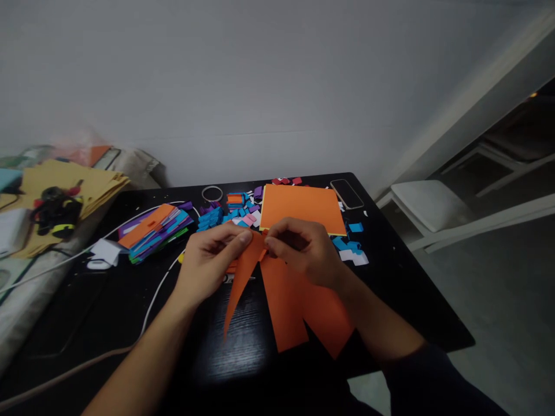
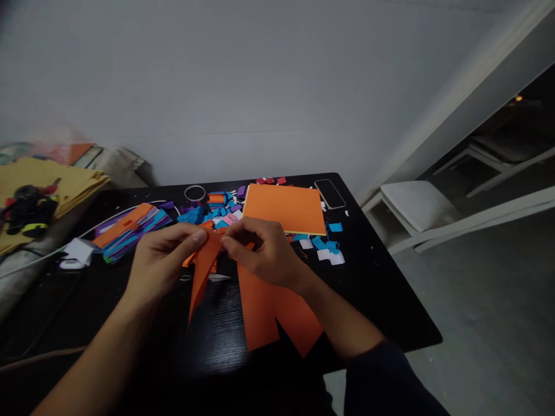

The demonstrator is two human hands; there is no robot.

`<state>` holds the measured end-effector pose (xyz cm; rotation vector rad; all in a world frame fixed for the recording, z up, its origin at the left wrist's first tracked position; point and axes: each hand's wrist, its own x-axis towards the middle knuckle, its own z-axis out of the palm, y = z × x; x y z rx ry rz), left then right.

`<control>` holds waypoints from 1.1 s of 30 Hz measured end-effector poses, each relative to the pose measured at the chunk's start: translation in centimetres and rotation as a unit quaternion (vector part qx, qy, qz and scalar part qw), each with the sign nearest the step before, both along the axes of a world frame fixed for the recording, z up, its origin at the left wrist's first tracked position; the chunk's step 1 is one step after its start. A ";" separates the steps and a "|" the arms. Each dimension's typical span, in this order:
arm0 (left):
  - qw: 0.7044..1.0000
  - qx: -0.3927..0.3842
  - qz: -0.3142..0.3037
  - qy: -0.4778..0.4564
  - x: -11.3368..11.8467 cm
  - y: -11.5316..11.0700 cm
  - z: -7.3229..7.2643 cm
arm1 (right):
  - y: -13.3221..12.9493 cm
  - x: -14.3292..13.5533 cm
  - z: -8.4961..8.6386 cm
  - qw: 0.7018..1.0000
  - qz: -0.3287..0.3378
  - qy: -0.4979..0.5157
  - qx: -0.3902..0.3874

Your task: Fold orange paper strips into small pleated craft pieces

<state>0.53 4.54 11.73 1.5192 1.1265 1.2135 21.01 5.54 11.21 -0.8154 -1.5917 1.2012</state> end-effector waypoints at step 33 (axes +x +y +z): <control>0.993 -0.067 -0.050 0.087 -3.2 1.6 0.6 | 4.1 3.4 -0.3 0.974 -0.205 0.101 0.001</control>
